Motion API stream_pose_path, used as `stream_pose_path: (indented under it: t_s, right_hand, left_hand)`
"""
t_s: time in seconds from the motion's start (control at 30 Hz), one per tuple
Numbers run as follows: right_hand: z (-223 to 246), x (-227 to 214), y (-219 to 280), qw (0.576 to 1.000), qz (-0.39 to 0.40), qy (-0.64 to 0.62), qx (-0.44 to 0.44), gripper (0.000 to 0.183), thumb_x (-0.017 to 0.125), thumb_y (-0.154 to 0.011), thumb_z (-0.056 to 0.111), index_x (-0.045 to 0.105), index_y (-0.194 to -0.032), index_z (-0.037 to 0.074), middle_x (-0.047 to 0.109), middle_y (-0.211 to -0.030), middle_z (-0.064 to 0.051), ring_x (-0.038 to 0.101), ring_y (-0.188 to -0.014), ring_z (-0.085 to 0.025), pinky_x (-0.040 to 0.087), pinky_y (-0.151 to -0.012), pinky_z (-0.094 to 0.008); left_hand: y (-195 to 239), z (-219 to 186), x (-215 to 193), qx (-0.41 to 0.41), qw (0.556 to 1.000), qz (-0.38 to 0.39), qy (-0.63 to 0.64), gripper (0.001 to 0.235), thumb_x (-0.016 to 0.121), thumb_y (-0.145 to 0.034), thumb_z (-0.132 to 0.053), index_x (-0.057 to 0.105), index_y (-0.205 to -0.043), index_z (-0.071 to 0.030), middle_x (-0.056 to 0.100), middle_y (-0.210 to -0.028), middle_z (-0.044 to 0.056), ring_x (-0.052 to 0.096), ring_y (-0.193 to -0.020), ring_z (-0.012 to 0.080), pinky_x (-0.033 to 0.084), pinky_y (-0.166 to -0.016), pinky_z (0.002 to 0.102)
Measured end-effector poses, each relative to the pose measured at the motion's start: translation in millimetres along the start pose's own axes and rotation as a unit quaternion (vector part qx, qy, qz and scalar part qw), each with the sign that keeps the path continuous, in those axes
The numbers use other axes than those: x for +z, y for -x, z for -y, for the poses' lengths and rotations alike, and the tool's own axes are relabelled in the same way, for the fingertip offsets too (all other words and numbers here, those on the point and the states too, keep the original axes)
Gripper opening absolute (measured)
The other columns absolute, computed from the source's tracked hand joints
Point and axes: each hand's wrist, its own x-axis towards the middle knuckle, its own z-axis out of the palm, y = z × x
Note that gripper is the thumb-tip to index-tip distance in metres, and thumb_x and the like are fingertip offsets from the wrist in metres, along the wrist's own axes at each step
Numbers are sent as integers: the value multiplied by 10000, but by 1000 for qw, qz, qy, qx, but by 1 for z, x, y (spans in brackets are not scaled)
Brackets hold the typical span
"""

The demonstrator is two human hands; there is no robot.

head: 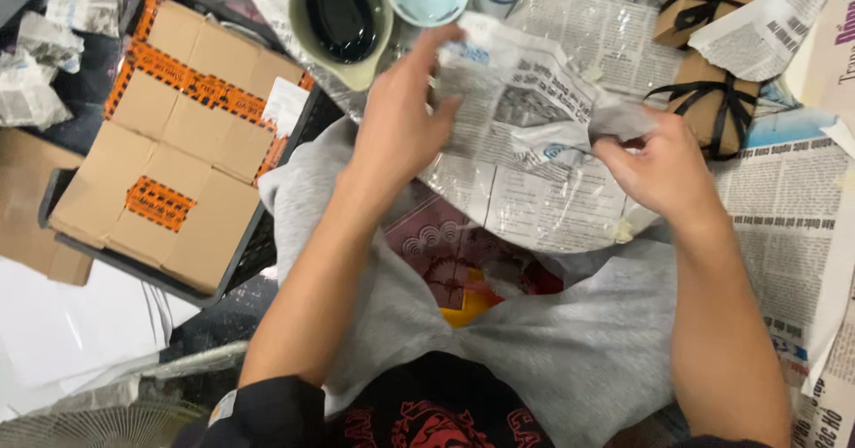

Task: The person repeatedly picks up small items, wraps them in newspaper, and places them into a cardboard box. The person handles multiple items one at a time, folding the newspaper around each item before depositing it into the box.

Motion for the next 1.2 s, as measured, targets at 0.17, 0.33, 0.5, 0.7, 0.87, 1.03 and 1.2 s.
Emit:
stream_pose_path:
  t_s: [0.17,0.33,0.5,0.7,0.87,1.03,1.2]
  right_hand:
    - [-17,-7,1,998,-53,3,27,253,712,-886,31,707,-1136,-5,755,-1007,-110,718,-885,-159,552,-780,-287]
    - [-18,-10,-6,994,-73,-79,4,139,711,-967,-29,723,-1101,4,750,-1111,-76,708,-979,-123,580,-823,-242]
    - [-10,-6,-16,991,-58,-108,58,138,699,-1001,-20,731,-1132,7,753,-1110,-68,694,-918,-116,560,-736,-249]
    - [-10,1,-22,967,-57,-246,43,278,665,-1019,-28,653,-1296,-19,737,-1201,-93,693,-1055,-98,559,-920,-234]
    - [-18,4,-19,980,-55,-180,63,234,668,-1031,-39,680,-1265,-37,756,-1173,-118,711,-1025,-128,567,-883,-250]
    - [-47,12,-30,959,-102,-256,60,374,672,-1033,-70,581,-1396,-58,744,-1252,-151,724,-1089,-155,574,-907,-274]
    - [-76,33,-45,958,-144,-147,202,630,698,-916,-19,451,-1495,1,761,-1118,-134,767,-959,-169,611,-763,-276]
  left_hand:
    - [-22,5,13,-17,998,52,-11,608,765,-878,-12,552,-1415,-204,739,-1018,143,739,-823,286,566,-750,414]
    - [-25,7,0,-28,995,89,18,737,727,-842,27,510,-1493,-242,719,-1029,123,723,-856,242,579,-808,380]
    - [-25,0,-4,61,997,55,12,733,815,-846,-24,512,-1486,-212,598,-1327,143,681,-1087,265,557,-965,400]
    - [-20,-4,0,114,993,21,35,523,774,-939,3,597,-1391,-191,574,-1378,114,639,-1267,294,549,-1083,388]
    - [-27,-4,7,93,996,8,-11,480,737,-891,54,657,-1327,-130,648,-1085,84,615,-1054,295,512,-927,415]
    - [-25,-3,7,146,989,-21,-31,415,757,-854,41,674,-1236,-96,687,-966,50,602,-1010,290,486,-932,438]
    - [-27,3,11,219,976,-8,-9,438,702,-832,70,680,-1251,-56,680,-956,51,635,-1065,247,511,-1011,438]
